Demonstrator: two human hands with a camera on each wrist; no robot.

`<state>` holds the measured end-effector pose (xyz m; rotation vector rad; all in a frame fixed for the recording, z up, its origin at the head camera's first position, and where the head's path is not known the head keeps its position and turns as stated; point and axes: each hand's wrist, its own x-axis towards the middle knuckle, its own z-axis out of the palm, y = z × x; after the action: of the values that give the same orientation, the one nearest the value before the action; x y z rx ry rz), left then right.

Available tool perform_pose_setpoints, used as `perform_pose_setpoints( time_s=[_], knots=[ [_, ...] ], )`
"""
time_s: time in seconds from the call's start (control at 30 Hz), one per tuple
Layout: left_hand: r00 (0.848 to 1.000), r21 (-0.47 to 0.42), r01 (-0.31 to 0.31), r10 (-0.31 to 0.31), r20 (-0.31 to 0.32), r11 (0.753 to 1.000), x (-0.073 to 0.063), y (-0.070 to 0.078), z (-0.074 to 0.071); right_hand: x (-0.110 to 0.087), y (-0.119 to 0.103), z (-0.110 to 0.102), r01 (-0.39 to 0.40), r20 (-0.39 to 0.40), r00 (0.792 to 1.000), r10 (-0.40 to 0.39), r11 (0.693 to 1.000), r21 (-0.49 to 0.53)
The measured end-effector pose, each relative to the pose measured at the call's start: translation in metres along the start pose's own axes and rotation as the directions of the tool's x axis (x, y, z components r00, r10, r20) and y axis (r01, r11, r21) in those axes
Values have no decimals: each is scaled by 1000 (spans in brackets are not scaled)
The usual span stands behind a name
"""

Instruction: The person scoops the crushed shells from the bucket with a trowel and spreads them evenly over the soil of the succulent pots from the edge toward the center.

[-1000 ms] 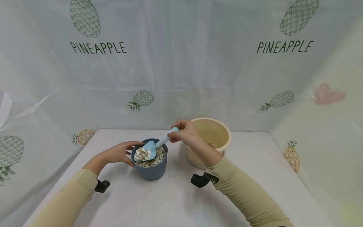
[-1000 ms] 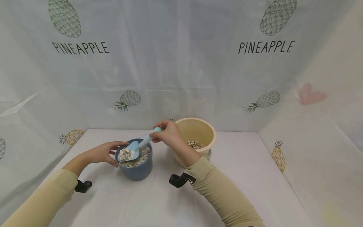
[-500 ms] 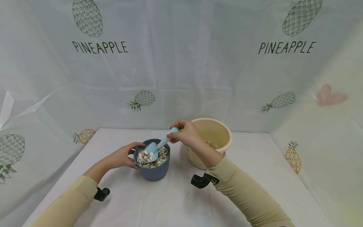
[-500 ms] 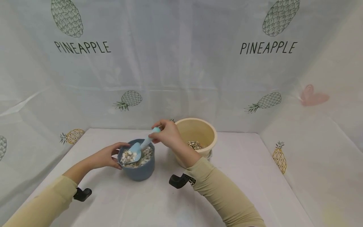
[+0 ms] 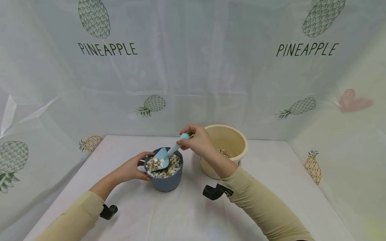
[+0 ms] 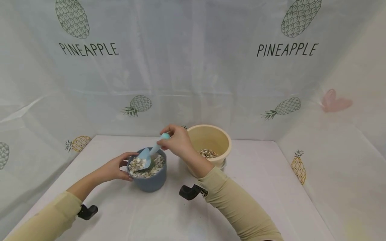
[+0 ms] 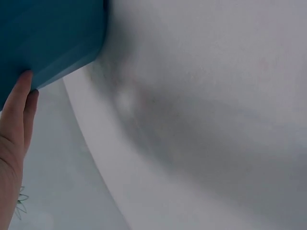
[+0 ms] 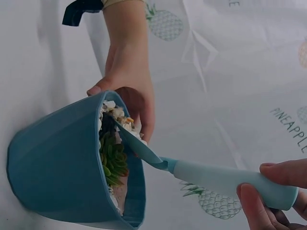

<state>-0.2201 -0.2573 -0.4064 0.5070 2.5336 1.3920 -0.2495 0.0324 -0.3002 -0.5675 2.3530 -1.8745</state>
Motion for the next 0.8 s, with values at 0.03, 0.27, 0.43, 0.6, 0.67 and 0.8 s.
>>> perform_pose_setpoints(
  time_s=[0.03,0.27,0.43,0.6,0.67,0.8],
  knots=[
    [1000,-10,7,-7,-4,1000,-1,0,1,0,0,0,1,-1,1000,-1,1000,-4],
    [999,-49,16,-17,-33,999,-7,1,4,-2,0,0,15,12,1000,-15,1000,-1],
    [999,-52,15,-18,-44,999,-10,1,6,-6,-3,-4,50,51,997,-49,999,-15],
    [999,-78,15,-17,-27,997,-11,-1,4,-9,-7,-6,70,67,995,-67,996,-50],
    [1000,-79,11,-11,-10,997,-8,-3,3,-8,-7,-5,71,63,996,-68,996,-54],
    [999,-73,10,-7,44,997,-3,-4,-3,-5,-6,-3,75,60,996,-72,995,-60]
  ],
)
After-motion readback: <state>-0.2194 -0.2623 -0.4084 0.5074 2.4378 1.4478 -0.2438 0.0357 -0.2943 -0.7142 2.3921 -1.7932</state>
